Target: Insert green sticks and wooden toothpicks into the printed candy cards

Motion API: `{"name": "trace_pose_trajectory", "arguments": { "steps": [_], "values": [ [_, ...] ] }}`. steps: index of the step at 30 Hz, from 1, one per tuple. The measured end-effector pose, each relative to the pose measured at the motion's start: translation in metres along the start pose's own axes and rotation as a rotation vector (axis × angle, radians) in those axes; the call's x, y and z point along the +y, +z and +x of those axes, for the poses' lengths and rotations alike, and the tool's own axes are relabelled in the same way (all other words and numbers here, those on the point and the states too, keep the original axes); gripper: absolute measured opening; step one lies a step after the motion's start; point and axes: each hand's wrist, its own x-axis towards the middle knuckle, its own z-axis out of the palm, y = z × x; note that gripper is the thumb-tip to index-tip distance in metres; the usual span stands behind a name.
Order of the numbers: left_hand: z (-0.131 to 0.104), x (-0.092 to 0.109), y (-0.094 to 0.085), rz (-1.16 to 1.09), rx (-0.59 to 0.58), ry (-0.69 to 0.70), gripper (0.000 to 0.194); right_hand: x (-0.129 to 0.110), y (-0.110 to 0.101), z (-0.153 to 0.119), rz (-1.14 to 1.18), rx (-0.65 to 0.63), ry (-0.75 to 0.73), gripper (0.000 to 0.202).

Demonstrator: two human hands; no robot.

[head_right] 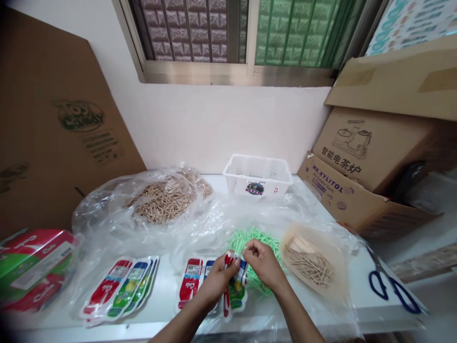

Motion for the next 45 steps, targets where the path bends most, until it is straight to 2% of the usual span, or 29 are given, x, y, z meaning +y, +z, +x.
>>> {"name": "trace_pose_trajectory", "arguments": {
  "steps": [4,12,20,22,26,29,34,41,45],
  "values": [
    [-0.002,0.002,0.003,-0.085,0.006,-0.034,0.039,0.004,-0.001,-0.005,-0.050,0.091,-0.032,0.013],
    [-0.005,0.000,0.006,-0.053,0.059,0.014,0.031,0.005,0.006,-0.015,0.024,0.108,-0.028,0.024],
    [-0.009,0.001,0.012,-0.186,0.035,0.003,0.032,0.003,0.010,-0.017,-0.110,0.195,0.007,0.012],
    [-0.009,0.002,0.012,-0.172,0.026,0.004,0.033,0.000,0.011,-0.019,-0.070,0.197,0.003,0.009],
    [-0.010,0.000,0.011,-0.130,0.038,0.013,0.032,-0.005,0.014,-0.022,0.021,0.197,0.009,0.025],
    [-0.010,-0.002,0.010,-0.125,0.030,0.014,0.033,-0.007,0.014,-0.021,0.003,0.178,0.001,0.028],
    [-0.014,0.002,0.013,-0.202,-0.008,-0.032,0.038,-0.008,0.011,-0.021,-0.033,0.145,-0.016,0.027],
    [-0.014,0.002,0.012,-0.191,-0.023,-0.005,0.035,-0.007,0.011,-0.024,-0.077,0.192,-0.018,0.012],
    [-0.013,-0.001,0.010,-0.144,-0.025,-0.020,0.035,-0.010,0.014,-0.024,-0.006,0.185,-0.017,0.028]
  ]
}}
